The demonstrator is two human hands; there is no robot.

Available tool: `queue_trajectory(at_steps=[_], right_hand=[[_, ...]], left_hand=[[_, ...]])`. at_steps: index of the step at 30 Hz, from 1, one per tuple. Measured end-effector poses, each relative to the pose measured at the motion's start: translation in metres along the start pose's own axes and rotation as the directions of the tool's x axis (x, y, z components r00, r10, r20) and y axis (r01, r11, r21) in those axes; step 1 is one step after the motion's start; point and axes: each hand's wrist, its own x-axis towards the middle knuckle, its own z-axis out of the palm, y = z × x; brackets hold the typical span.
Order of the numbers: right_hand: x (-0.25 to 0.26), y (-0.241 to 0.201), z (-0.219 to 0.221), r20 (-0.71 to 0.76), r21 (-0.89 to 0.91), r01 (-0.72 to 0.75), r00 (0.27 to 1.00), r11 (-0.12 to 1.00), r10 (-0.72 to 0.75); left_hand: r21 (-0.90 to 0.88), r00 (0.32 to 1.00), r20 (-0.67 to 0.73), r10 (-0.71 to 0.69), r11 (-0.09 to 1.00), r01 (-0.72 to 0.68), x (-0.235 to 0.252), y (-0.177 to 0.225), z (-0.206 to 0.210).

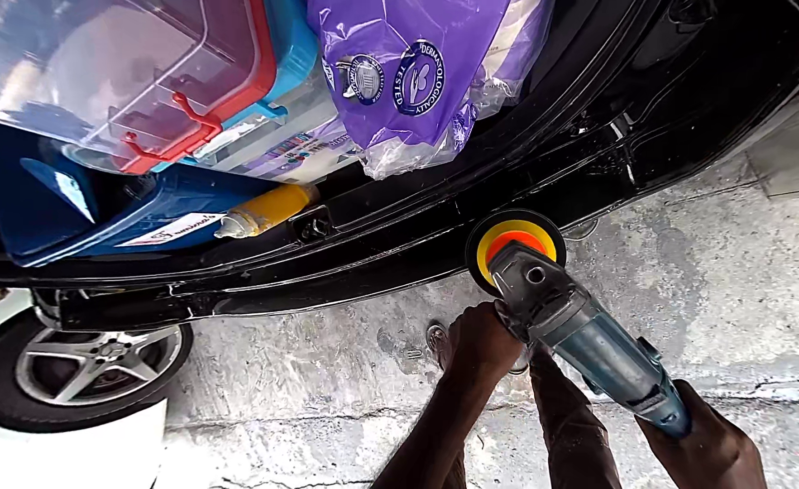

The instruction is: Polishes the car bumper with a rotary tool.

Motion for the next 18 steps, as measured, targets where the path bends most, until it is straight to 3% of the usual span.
queue_trajectory(at_steps=[6, 8, 14, 18], right_hand=[[0.004, 0.018, -0.026, -0.019, 0.030, -0.104, 0.994, 0.994, 0.104], [0.002, 0.013, -0.028, 0.001, 0.032, -0.123, 0.992, 0.992, 0.123], [-0.001, -0.010, -0.029, 0.085, 0.000, -0.036, 0.996, 0.999, 0.036], [0.005, -0.017, -0.041, 0.082, -0.017, -0.007, 0.997, 1.000, 0.008]], left_hand=[[0.017, 0.987, 0.060, 0.149, 0.988, -0.150, 0.002, 0.054, -0.015], [-0.002, 0.983, 0.044, 0.177, 0.984, -0.177, -0.002, 0.050, -0.016], [0.011, 0.996, 0.081, 0.043, 0.999, -0.044, -0.002, 0.008, -0.013], [-0.008, 0.997, 0.068, 0.042, 0.999, -0.042, -0.002, 0.006, -0.022]])
